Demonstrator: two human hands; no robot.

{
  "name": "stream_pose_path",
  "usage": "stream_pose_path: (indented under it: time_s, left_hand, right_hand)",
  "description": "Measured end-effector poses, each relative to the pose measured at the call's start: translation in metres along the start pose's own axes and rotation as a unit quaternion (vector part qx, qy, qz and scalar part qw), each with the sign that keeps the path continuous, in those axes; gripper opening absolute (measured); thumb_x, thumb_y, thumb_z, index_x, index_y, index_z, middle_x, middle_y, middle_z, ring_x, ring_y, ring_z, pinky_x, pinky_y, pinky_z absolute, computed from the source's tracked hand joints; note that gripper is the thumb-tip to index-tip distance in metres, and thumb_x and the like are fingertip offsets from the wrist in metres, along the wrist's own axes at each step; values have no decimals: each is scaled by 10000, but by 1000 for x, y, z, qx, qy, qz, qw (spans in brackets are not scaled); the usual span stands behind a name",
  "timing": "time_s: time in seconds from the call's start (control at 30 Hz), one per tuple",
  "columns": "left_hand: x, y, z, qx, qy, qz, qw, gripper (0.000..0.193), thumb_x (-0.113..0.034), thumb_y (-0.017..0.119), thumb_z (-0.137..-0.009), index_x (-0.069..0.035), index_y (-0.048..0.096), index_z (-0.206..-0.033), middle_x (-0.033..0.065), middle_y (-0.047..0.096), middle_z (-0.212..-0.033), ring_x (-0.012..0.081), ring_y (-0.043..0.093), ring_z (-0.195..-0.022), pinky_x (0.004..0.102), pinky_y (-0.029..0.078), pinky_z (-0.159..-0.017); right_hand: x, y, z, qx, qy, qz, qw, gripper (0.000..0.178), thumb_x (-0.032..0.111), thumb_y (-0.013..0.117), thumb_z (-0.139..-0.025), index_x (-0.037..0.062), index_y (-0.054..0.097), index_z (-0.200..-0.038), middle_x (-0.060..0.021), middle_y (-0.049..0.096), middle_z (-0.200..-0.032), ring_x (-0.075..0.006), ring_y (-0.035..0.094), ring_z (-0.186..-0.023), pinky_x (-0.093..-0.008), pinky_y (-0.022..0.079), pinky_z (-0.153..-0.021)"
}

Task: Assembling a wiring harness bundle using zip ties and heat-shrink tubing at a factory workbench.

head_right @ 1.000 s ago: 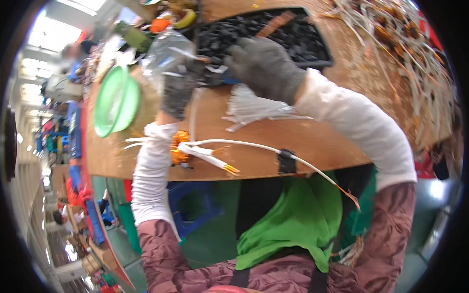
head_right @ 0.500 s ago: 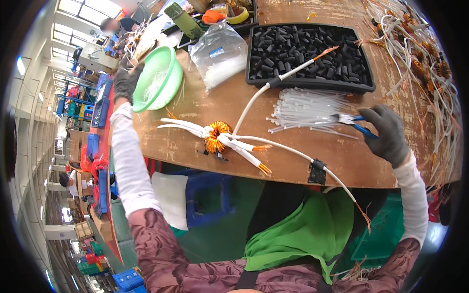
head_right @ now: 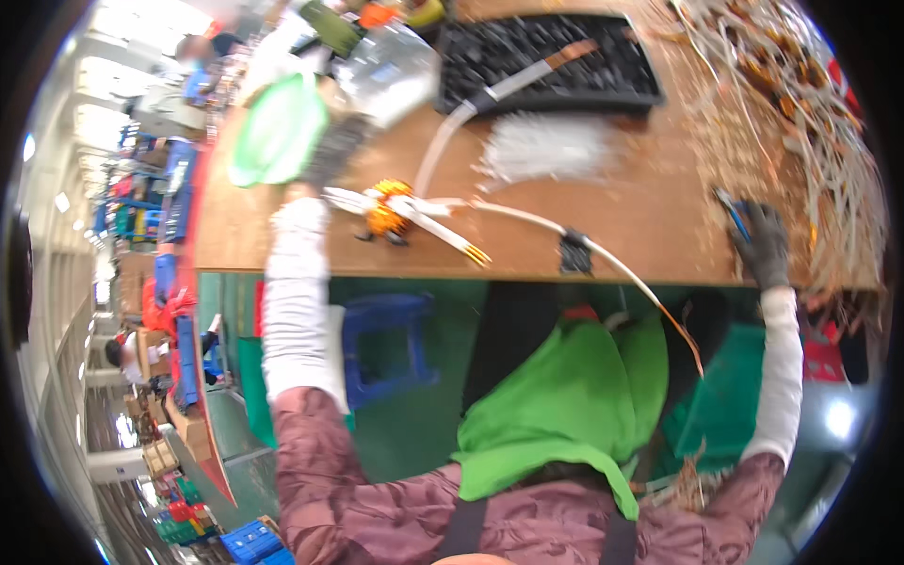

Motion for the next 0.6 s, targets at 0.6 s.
stream_pose_path:
  time_s: [0.6]
  left_hand:
    - [-108,-46,37,-56,-30,911,407,203,-50,587,-851,-19,610,-1050,60,634,-959,135,591,-858,256,491,-780]
  right_hand:
    - [147,-157,-4,-240,-140,-160,947,296,37,633,-709,31,582,-1001,-135,580,-971,-326,546,-883,-382,449,-751]
Point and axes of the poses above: each hand's wrist, its own z-axis away from the middle knuckle, its own y-axis out of the palm, x = y × z, the point moved 9 cm from there along -z, towards the middle knuckle
